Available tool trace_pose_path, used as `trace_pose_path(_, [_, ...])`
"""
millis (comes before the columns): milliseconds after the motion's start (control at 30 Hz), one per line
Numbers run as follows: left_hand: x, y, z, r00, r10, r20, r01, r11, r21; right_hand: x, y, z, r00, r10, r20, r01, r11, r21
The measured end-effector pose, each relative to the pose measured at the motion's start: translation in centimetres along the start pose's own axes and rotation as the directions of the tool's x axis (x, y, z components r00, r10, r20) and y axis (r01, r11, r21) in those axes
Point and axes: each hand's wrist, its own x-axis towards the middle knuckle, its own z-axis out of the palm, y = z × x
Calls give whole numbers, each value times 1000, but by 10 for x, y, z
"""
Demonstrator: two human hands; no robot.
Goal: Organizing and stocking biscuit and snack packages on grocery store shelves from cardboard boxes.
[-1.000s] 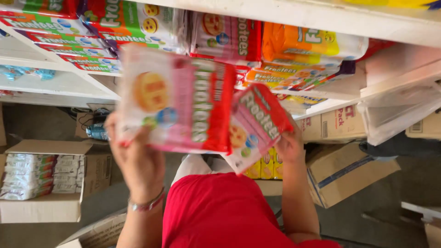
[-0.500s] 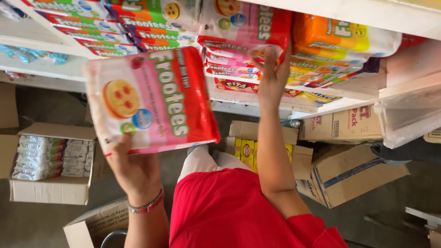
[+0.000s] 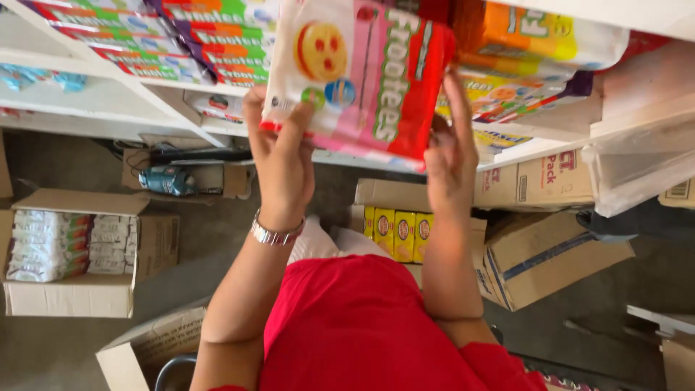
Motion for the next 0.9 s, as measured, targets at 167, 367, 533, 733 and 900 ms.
trace_pose_path(167, [5, -1, 26, 994, 18, 110, -34, 989, 144, 6, 8, -16, 983, -126, 133, 158, 951, -266])
trace_pose_path(367, [24, -7, 21, 973, 3, 231, -84, 935, 344, 12, -3, -28, 990, -127, 55, 138, 902, -409])
trace_pose_path(533, [53, -13, 20, 970, -53, 238, -36, 934, 356, 28, -6, -30, 971, -212, 113, 232, 705, -670])
trace_pose_path(733, [58, 15, 25, 885, 241, 398, -465, 439, 769, 38, 9, -42, 974, -224, -35, 151, 756, -637])
trace_pose_path(900, [66, 7, 1, 748, 246, 617, -664, 237, 709, 30, 28, -46, 954, -266, -141, 115, 754, -646])
